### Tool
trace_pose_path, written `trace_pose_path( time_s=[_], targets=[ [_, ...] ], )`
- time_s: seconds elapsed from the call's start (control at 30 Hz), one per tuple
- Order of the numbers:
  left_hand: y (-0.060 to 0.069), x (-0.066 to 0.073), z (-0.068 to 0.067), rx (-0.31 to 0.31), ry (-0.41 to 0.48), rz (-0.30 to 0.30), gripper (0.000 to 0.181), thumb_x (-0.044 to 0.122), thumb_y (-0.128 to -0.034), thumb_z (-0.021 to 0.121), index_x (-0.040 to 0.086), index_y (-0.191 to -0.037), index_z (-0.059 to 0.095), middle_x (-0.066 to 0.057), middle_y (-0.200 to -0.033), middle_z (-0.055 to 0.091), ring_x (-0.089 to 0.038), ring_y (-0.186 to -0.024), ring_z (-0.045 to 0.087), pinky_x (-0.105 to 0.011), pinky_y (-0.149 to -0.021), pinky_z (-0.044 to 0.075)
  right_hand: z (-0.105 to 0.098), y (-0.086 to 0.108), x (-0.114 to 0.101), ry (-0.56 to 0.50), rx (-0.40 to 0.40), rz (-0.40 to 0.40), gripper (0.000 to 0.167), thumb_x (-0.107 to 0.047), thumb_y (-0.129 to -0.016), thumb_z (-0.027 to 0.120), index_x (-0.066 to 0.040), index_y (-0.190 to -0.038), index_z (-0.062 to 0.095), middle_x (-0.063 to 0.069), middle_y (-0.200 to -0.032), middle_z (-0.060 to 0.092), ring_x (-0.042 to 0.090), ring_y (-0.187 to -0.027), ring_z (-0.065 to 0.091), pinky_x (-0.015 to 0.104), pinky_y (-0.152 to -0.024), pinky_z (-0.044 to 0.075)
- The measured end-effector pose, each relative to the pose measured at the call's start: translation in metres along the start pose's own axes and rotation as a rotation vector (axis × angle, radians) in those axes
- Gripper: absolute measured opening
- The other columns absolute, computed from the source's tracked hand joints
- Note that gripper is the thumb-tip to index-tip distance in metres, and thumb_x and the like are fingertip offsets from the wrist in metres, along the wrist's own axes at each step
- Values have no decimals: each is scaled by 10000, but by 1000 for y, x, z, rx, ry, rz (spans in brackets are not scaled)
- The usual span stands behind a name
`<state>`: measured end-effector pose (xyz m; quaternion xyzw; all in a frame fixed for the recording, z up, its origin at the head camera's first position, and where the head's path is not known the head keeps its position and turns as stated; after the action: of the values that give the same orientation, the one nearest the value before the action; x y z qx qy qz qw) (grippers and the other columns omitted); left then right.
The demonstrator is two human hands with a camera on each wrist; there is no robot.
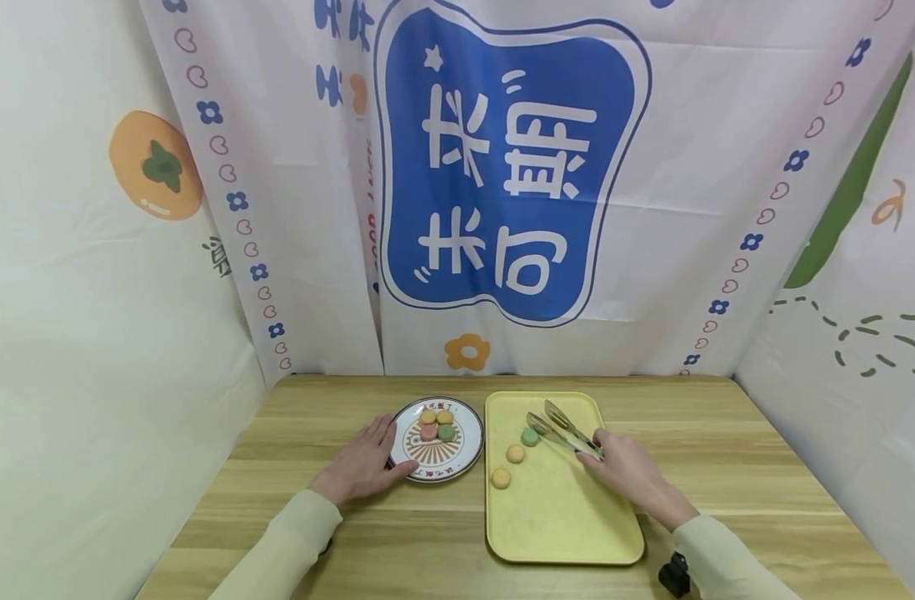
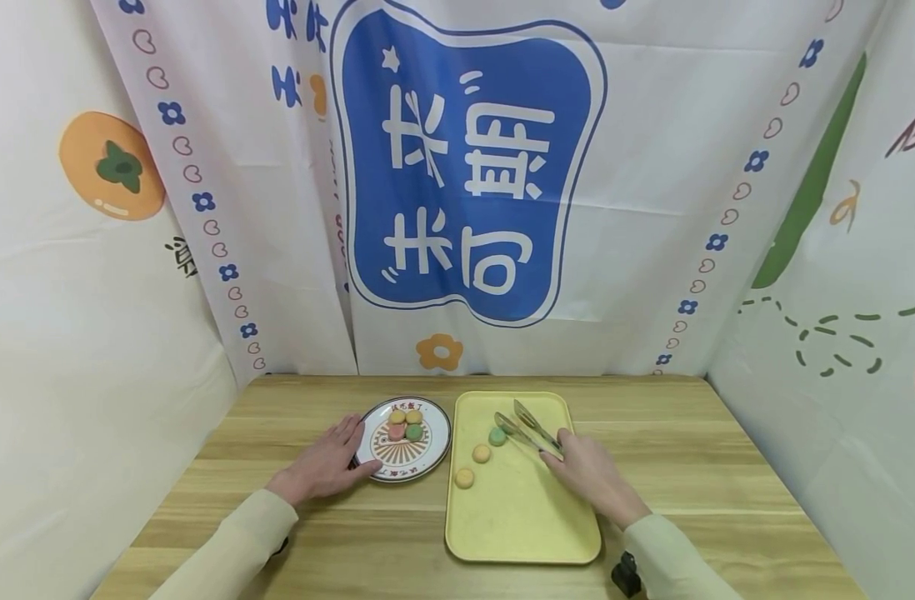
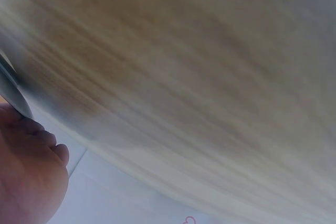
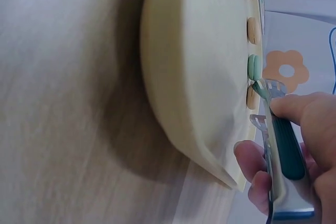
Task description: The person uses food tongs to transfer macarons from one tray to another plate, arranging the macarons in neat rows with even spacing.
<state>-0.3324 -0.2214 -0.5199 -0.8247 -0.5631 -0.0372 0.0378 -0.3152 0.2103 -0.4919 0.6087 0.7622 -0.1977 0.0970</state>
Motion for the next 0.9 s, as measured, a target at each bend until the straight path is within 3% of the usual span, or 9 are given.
trace_pose_path(
  time_s=[0.9],
  targets=[
    [-1, -1, 1, -8, -6, -2, 1009, 744, -920, 362, -68, -1511, 272, -265, -1591, 241, -391, -1496, 225, -497, -1231, 230, 2, 1, -2, 17, 14, -41, 219, -269, -920, 683, -100, -828, 579, -7, -614, 480, 112, -518, 419, 218, -432, 311]
  ],
)
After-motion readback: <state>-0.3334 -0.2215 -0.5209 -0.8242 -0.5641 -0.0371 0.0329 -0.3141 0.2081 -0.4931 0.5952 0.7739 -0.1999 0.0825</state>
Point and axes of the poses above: each hand's wrist, its own y-axis away from the middle knuckle, its own z-axis out of the palm, x = y × z, the point moved 3 cm from there along -y, towards the middle knuckle
